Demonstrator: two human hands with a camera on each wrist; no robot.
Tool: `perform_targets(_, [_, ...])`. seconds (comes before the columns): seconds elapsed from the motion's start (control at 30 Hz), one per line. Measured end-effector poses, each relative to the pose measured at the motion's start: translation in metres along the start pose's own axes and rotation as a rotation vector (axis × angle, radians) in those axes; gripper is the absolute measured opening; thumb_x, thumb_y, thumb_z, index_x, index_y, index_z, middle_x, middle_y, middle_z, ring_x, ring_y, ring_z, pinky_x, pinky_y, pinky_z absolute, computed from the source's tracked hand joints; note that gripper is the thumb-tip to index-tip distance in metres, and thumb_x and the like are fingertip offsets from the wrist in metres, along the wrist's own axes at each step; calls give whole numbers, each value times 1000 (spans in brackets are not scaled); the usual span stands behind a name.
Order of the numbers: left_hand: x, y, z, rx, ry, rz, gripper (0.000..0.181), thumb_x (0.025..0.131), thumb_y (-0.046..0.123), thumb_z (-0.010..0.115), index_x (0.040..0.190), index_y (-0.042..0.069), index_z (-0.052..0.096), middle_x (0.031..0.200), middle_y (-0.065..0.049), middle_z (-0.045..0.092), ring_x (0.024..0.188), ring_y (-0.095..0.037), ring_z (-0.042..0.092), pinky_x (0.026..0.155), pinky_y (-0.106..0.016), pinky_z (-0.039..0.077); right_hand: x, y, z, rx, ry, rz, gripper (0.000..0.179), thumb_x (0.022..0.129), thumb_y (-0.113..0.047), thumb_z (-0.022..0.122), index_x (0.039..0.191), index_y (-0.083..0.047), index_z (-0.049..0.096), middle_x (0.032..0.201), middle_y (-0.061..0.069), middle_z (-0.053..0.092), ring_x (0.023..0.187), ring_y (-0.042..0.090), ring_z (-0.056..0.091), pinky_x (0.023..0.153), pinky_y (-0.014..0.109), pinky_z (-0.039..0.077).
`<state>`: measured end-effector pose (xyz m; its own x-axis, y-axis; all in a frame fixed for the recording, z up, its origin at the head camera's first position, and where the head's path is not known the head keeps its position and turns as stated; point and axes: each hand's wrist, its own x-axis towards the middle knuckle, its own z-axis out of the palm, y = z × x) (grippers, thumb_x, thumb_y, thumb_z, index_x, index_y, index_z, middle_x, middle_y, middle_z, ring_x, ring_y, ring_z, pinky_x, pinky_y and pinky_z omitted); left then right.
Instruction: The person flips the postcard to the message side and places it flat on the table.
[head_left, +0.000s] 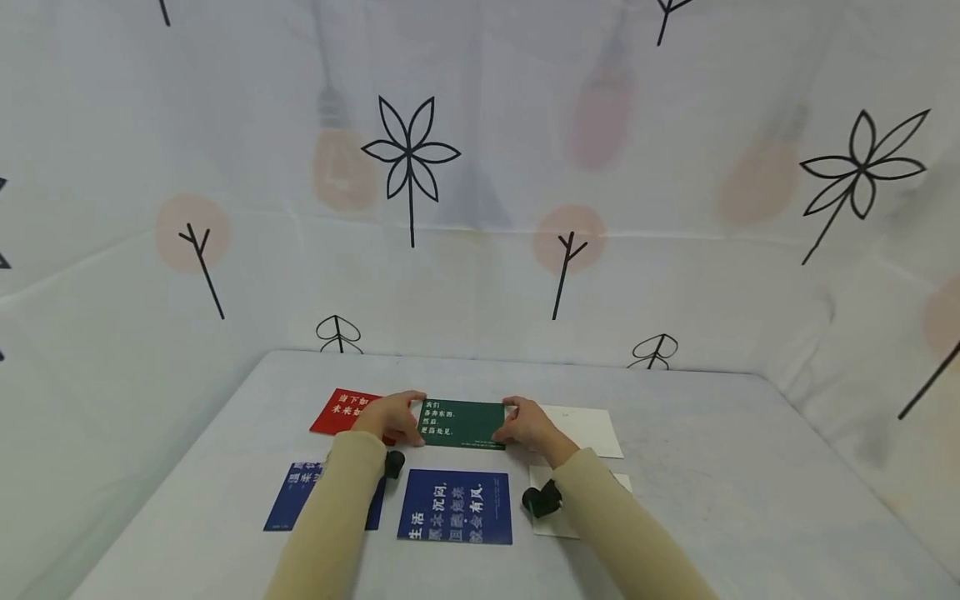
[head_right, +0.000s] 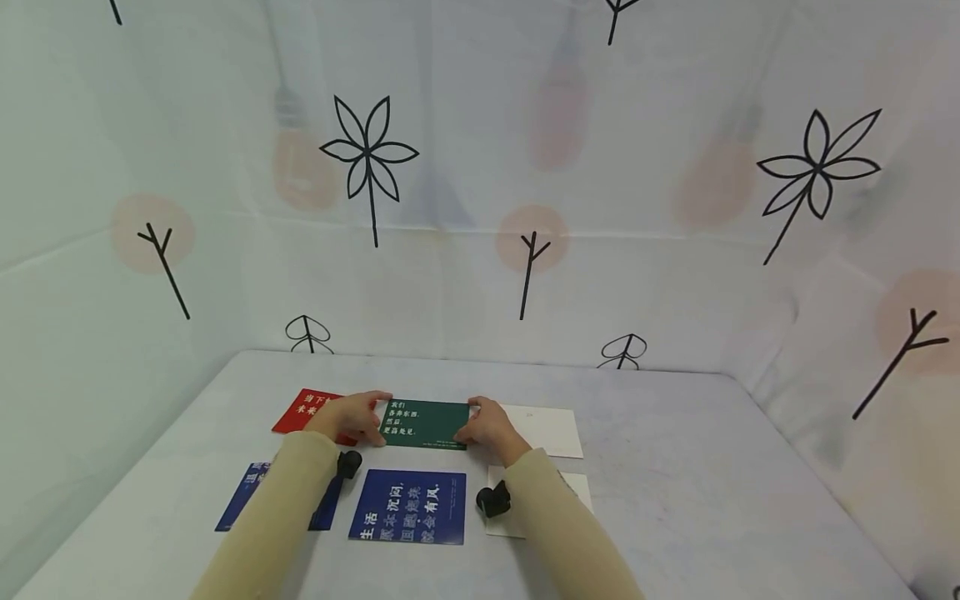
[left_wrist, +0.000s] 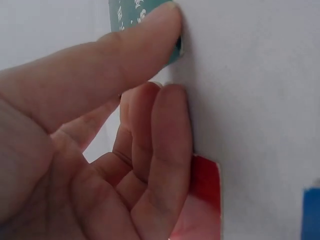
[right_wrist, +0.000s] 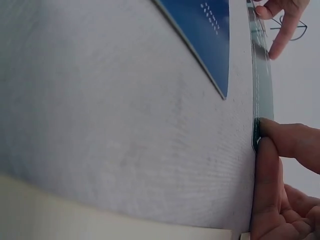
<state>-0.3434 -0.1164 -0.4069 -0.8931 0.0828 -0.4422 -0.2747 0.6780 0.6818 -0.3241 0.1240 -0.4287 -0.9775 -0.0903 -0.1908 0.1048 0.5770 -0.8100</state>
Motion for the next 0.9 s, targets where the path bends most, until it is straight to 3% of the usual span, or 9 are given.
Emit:
perform_targets(0.23, [-6,7,-1,58,15,-6,84,69,-2,80,140,17,39,112,-13,49,81,-23,57,75,-35,49,1,0,-2,63,-2,-6,73,71,5,76,134,0,40,82,9,54,63,16,57,58,26,45])
perform_targets(0.47, [-3,4,0,45,13,16,87,68,-3,79,142,15,36,114,-15,48,82,-23,58,74,-35,50,5,2,0,124,-3,-32,76,67,11,75,131,-5,37,79,10,52,60,18,56,56,27,48])
perform_targets(0.57, [-1,3,0,49,21,62,88,67,-4,80,140,15,35,116,-16,48,89,-25,54,80,-38,49,5,2,-1,143,17,-42,75,67,12,75,129,-6,38,79,9,49,61,18,54,56,28,50])
perform_targets(0.7, [-7,2,1,118,67,168,85,65,-2,81,137,10,37,107,-13,54,91,-25,53,85,-41,46,3,0,0,174,44,-61,70,68,15,71,128,-3,39,82,9,48,63,19,52,59,29,53])
perform_targets(0.8, [-12,1,2,148,115,229,80,65,0,81,134,8,40,98,-9,56,86,-24,55,82,-40,48,0,0,0,189,66,-71,67,70,15,70,128,1,41,82,11,51,62,19,54,60,31,54])
perform_targets(0.9, [-12,-3,3,111,143,249,75,68,1,79,133,9,42,91,-8,56,81,-22,54,77,-37,49,-1,0,0,183,98,-53,58,71,12,71,124,3,46,83,11,55,64,19,57,61,32,54])
